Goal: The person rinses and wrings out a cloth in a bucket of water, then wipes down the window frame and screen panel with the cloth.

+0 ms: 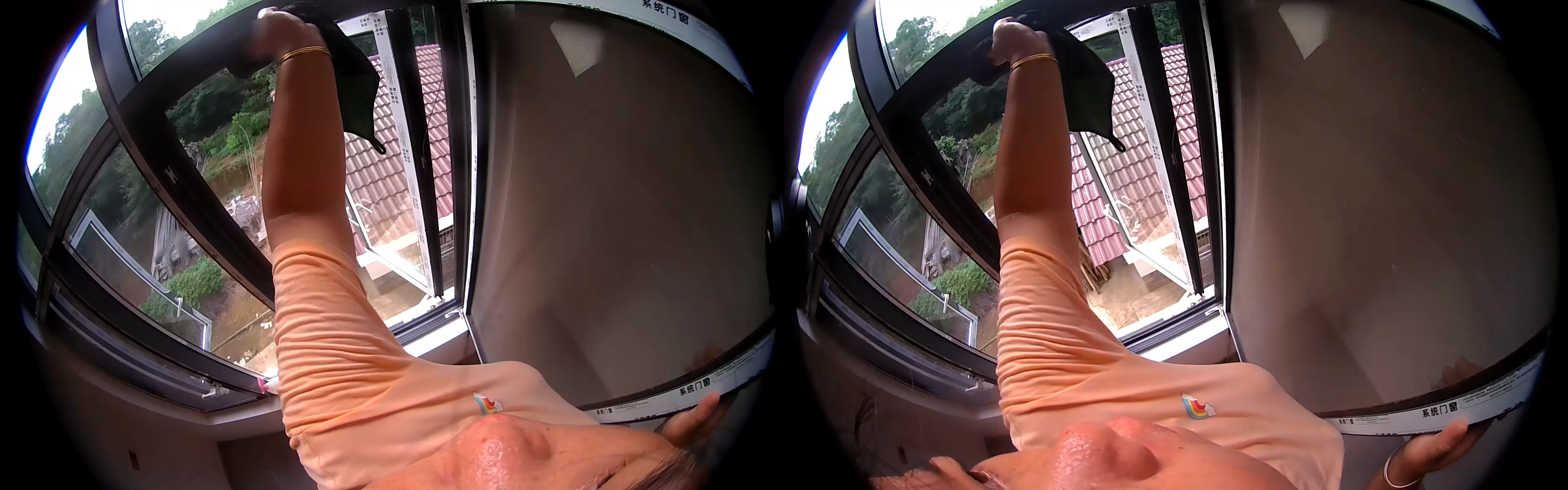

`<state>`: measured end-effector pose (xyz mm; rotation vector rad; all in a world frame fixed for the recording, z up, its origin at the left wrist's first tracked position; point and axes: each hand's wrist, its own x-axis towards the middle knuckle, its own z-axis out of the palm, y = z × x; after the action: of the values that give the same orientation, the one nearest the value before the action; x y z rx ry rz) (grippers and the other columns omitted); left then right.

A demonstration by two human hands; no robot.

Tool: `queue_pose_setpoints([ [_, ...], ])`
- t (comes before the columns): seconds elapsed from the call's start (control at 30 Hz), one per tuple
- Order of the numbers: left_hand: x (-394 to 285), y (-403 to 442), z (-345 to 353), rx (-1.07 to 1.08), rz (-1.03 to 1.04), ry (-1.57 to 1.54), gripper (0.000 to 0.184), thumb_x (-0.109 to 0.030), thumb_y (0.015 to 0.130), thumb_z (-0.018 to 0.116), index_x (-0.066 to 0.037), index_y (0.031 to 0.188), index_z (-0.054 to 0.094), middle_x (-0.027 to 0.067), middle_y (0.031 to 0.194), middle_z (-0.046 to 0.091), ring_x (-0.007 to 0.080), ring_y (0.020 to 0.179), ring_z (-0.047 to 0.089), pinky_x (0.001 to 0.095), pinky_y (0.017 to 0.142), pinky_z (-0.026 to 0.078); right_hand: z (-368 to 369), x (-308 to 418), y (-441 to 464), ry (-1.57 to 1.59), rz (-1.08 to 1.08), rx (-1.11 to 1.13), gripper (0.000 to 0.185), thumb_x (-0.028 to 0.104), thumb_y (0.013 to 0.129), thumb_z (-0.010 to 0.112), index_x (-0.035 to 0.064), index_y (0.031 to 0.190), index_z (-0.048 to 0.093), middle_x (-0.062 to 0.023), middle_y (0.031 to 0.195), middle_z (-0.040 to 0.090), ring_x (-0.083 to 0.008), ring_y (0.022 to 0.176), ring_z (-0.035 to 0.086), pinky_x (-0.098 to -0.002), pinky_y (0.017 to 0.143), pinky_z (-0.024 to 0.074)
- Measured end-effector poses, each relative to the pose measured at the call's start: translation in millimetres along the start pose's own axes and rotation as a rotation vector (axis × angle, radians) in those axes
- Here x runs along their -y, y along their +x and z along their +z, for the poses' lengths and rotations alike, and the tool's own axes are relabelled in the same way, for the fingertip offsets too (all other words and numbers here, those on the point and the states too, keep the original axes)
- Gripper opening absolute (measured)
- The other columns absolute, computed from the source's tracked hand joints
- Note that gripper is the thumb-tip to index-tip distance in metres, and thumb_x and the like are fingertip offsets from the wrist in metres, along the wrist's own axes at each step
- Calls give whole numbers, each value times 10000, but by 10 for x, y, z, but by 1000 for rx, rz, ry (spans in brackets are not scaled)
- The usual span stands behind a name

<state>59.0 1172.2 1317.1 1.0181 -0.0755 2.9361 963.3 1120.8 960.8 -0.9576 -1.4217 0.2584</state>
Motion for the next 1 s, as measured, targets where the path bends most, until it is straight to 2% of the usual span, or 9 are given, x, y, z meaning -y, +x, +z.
queue_pose_setpoints([
  [0.1, 426, -1919, 1068, -214, 251, 409, 220, -163, 850, 614, -78, 1031, 524, 22, 928, 596, 158, 836, 563, 354, 757, 427, -52, -77, -53, 131, -43, 78, 723, 509, 982, 409, -90, 1383, 361, -227, 1317, 515, -307, 1192, 525, -392, 997, 443],
  [0.23, 885, -2551, 1438, -170, 190, 466, 78, -6, 770, 543, -57, 726, 504, 49, 663, 506, 175, 501, 516, 348, 424, 411, 94, 22, -12, 17, -140, -36, 691, 446, 972, 297, -112, 1379, 331, -258, 1136, 599, -298, 995, 656, -341, 761, 583],
  [0.5, 1507, -2404, 1282, -45, -284, 522, 86, -59, 787, 519, -17, 716, 547, 85, 611, 546, 201, 473, 511, 343, 419, 408, 85, 66, -25, -21, -166, -32, 700, 456, 975, 299, -105, 1392, 319, -242, 1098, 612, -261, 926, 663, -300, 673, 569],
  [0.57, 2015, -1863, 698, 482, -500, 33, 53, -45, 784, 539, -30, 735, 554, 77, 596, 528, 195, 471, 496, 332, 428, 416, 123, 111, -33, -36, -164, -44, 696, 454, 975, 298, -106, 1387, 323, -235, 1082, 619, -248, 894, 668, -285, 640, 564],
  [0.6, 1819, -2303, 1029, 253, -154, 572, 42, -37, 791, 547, -43, 756, 570, 66, 608, 531, 191, 474, 489, 329, 438, 417, 141, 128, -22, -44, -182, -56, 695, 456, 976, 295, -108, 1381, 326, -228, 1064, 626, -237, 861, 668, -272, 609, 555],
  [0.77, 2282, -2177, 970, 448, -82, 915, 110, -82, 808, 561, -7, 819, 640, 94, 691, 625, 260, 574, 596, 375, 539, 502, 149, 154, -24, -57, -195, -70, 692, 458, 980, 285, -117, 1363, 331, -217, 1032, 635, -212, 799, 664, -252, 557, 535],
  [0.83, 2649, -1799, 731, 613, 477, 1615, 245, -151, 819, 589, 36, 941, 690, 192, 817, 699, 395, 798, 677, 437, 744, 549, 162, 182, -31, -69, -203, -73, 691, 455, 983, 282, -123, 1360, 328, -215, 1021, 636, -206, 790, 660, -249, 553, 530],
  [0.87, 1964, -2549, 1296, 548, 59, 1730, 323, -206, 844, 607, 19, 1056, 703, 249, 1100, 671, 461, 1117, 589, 456, 972, 476, 165, 189, -41, -72, -205, -75, 691, 454, 983, 281, -125, 1359, 327, -214, 1018, 636, -204, 787, 659, -248, 551, 529],
  [1.0, 1502, -3210, 1521, 720, 453, 2069, 265, -220, 877, 599, -79, 1062, 727, 154, 1373, 529, 360, 1281, 469, 461, 1032, 423, 164, 176, -45, 15, -138, -48, 707, 493, 978, 331, -101, 1360, 351, -198, 1075, 621, -216, 867, 624, -284, 669, 500],
])
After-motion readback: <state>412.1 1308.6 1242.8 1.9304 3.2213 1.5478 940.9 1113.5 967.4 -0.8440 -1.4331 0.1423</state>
